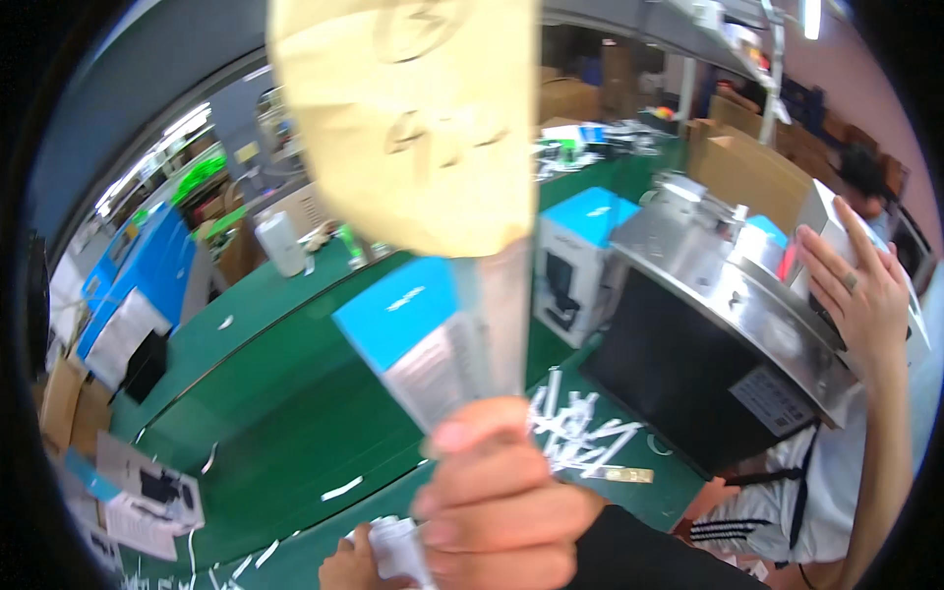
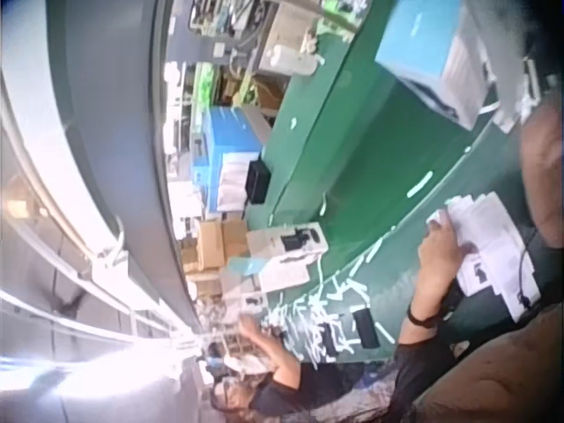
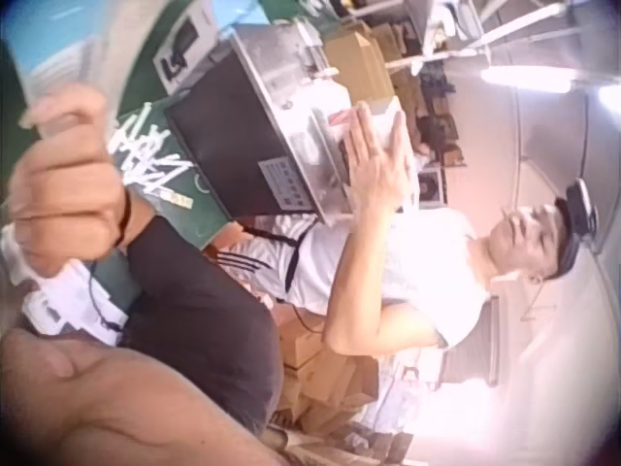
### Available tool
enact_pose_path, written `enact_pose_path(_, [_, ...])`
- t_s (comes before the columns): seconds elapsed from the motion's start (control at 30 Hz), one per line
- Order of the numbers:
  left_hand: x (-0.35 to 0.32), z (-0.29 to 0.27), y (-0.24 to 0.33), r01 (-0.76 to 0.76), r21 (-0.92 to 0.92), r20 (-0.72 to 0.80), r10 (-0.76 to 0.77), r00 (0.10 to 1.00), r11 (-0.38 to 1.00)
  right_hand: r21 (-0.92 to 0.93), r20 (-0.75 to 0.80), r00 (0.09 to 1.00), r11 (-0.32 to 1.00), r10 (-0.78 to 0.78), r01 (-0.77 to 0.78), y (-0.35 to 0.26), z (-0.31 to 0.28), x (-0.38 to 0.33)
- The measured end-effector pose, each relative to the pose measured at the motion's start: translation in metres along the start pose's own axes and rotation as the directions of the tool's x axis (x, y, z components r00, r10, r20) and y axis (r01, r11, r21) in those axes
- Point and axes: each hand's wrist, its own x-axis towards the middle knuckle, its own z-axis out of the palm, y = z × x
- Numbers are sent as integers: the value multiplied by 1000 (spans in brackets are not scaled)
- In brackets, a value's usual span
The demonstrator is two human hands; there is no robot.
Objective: Assemble cardboard product boxes and organize manuals at an electronics factory station.
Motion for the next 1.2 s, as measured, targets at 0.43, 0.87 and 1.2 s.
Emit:
enact_pose_path(0.43, [21, -2, -5, -115, 44, -464, 122, 877, 992, -173, 132, 991, 985, -7, 29, 2, -19, 5])
enact_pose_path(0.87, [12, 37, 50, -163, 26, -63, 164, 984, 986, -162, 255, 967, 987, 20, 22, -7, -6, 6])
enact_pose_path(1.2, [8, -3, 18, -254, -371, -44, 256, 966, 893, -187, 265, 964, 981, 4, 47, -9, -5, 11])
